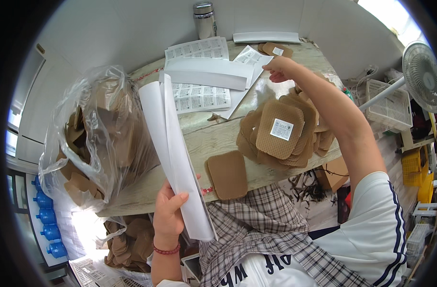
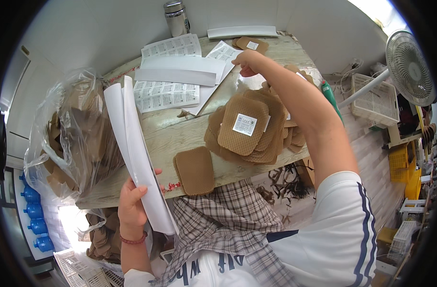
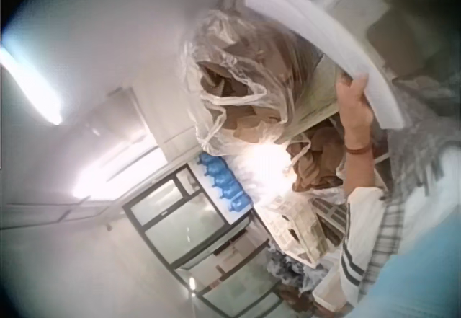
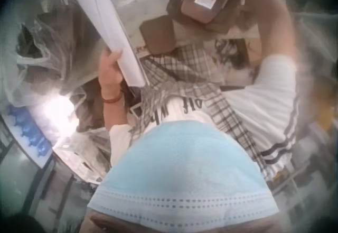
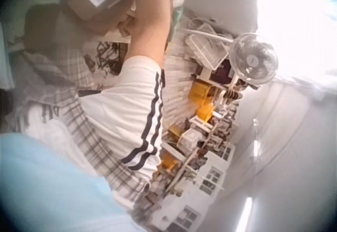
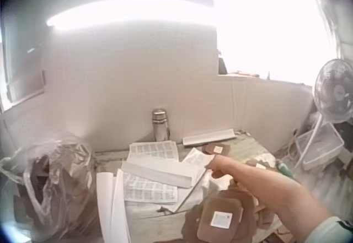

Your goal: The person repeatedly tears off small labels from a roll and sticks them onto small brown cardboard pieces on a cluttered workbench. The person handles the label roll and cardboard pieces by hand, placing labeled pieces into a growing stack.

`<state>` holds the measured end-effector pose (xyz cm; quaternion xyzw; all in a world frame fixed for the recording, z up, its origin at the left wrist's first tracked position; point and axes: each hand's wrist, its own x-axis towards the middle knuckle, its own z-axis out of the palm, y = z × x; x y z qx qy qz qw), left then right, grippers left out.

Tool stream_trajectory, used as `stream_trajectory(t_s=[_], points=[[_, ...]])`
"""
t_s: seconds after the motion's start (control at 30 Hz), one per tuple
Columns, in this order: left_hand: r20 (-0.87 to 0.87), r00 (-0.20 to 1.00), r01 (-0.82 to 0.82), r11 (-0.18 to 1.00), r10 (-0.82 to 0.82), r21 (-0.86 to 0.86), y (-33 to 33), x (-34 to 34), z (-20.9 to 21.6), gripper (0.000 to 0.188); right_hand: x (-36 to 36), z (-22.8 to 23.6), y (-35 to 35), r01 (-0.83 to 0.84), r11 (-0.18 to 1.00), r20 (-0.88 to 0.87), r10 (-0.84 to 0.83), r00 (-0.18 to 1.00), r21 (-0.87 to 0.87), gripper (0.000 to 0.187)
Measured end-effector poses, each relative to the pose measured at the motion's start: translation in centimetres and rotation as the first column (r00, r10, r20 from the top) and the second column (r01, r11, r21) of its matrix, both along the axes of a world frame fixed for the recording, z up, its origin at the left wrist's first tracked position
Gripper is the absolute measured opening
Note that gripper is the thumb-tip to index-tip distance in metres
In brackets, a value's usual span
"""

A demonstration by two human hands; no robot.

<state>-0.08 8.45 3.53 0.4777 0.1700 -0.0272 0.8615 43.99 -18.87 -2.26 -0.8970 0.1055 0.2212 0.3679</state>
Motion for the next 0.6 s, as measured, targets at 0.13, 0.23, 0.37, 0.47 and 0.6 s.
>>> stream_trajectory(t_s=[0.13, 0.23, 0.37, 0.47, 0.6], points=[[0.054, 0.997, 0.054, 0.996, -0.051, -0.066, 0.3, 7.3, -0.2, 0.053, 3.9, -4.1, -0.6, 0.275, 0.940, -0.157, -0.246, 0.957, 0.204, 0.040], [0.043, 0.998, 0.041, 0.992, -0.036, -0.117, 1.0, 12.5, -3.1, 0.046, 4.4, -5.4, -0.1, 0.211, 0.932, -0.187, -0.160, 0.969, 0.295, 0.029], [-0.020, 0.999, -0.038, 0.992, 0.036, -0.122, 1.6, 17.4, -5.9, 0.037, 2.5, -1.3, 2.0, 0.224, 0.860, 0.002, -0.254, 0.967, 0.458, 0.011], [-0.079, 0.992, -0.114, 0.977, 0.101, -0.181, 2.8, 19.8, -7.5, 0.039, 1.3, 5.4, 0.9, 0.070, 0.899, 0.354, -0.241, 0.904, 0.433, 0.014], [-0.123, 0.976, -0.210, 0.939, 0.182, -0.273, 2.0, 23.2, -9.1, 0.040, 0.9, 11.3, -4.0, 0.030, 0.905, 0.649, -0.326, 0.687, 0.423, 0.015]])
